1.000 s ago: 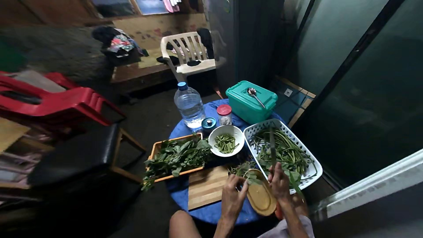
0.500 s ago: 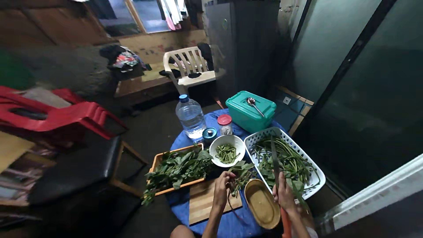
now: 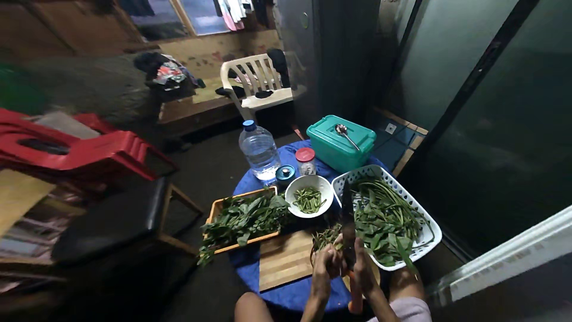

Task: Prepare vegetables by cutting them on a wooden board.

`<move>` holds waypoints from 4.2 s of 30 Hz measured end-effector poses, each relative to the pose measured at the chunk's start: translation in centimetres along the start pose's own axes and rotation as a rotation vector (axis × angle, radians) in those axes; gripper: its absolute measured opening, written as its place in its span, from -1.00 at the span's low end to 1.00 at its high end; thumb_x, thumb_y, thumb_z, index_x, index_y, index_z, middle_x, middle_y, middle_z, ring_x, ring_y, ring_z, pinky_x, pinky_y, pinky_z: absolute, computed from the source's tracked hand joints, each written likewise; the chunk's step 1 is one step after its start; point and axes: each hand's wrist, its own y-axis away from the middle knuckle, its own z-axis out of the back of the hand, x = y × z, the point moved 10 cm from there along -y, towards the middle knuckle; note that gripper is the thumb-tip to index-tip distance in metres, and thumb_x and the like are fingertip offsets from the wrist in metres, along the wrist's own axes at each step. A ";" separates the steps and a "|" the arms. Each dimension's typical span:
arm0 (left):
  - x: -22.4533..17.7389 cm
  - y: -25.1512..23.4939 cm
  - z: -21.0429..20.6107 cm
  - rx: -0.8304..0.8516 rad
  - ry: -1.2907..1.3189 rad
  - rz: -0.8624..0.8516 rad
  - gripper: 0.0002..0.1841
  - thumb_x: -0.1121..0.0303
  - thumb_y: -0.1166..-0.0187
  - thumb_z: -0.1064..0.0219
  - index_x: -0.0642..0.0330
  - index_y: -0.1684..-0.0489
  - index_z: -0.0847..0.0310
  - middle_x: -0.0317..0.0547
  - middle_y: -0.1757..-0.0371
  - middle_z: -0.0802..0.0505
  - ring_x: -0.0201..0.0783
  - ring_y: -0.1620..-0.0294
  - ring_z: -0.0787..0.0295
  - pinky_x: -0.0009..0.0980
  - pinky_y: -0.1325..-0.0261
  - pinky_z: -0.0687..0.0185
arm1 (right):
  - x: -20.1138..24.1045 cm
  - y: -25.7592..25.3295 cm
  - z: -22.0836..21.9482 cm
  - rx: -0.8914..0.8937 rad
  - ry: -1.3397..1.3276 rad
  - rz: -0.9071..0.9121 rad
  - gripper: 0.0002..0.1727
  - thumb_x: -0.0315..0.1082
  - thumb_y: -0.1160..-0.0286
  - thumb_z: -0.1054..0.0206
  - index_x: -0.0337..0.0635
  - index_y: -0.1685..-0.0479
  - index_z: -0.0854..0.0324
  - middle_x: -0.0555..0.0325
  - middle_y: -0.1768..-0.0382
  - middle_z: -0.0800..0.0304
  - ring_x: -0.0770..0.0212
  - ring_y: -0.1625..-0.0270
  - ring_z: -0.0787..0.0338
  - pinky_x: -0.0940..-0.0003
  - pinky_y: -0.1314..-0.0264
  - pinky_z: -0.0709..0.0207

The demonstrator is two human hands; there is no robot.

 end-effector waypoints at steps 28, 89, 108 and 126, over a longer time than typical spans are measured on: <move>-8.7 -8.6 34.8 -0.713 -1.316 0.359 -0.66 0.38 -0.70 -0.23 0.35 -0.32 -0.69 0.38 -0.52 -0.59 0.26 -0.53 -0.56 0.13 -0.54 -0.49 | -6.5 -4.3 11.6 -0.246 0.611 -0.499 -0.20 0.22 -0.86 0.39 -0.25 -0.76 -0.11 0.16 0.59 -0.53 0.25 0.63 -0.59 0.23 0.50 -0.59; -2.4 -0.8 21.4 -0.657 -0.811 0.102 -0.69 0.33 -0.74 -0.28 0.46 -0.08 -0.75 0.33 -0.16 -0.79 0.13 -0.23 -0.74 0.06 -0.40 -0.53 | -1.4 -1.6 0.5 -0.078 0.329 -0.374 -0.74 -0.23 -0.62 -0.40 -0.27 0.00 -0.71 0.14 0.49 -0.69 0.35 0.65 -0.57 0.37 0.52 -0.58; -3.4 -1.3 1.3 0.046 -1.104 -0.249 -0.83 0.39 -0.55 -0.41 0.28 0.16 -0.88 0.05 0.16 -0.90 -0.04 0.12 -0.88 -0.09 -0.08 -0.79 | -2.9 0.4 1.5 -0.223 -0.054 -0.501 -0.78 -0.26 -0.75 -0.27 -0.28 0.13 -0.56 0.30 0.80 -0.41 0.39 0.80 -0.48 0.46 0.65 -0.56; -2.7 -3.9 3.0 -0.028 -0.934 0.153 -0.77 0.25 -0.60 -0.40 0.25 0.29 -0.80 -0.16 0.42 -0.78 -0.32 0.38 -0.68 -0.27 0.16 -0.60 | -2.6 1.3 -2.4 -0.111 -0.517 -0.398 0.13 0.50 -0.52 0.80 -0.08 -0.69 -0.28 0.24 0.82 -0.51 0.30 0.83 -0.52 0.36 0.75 -0.53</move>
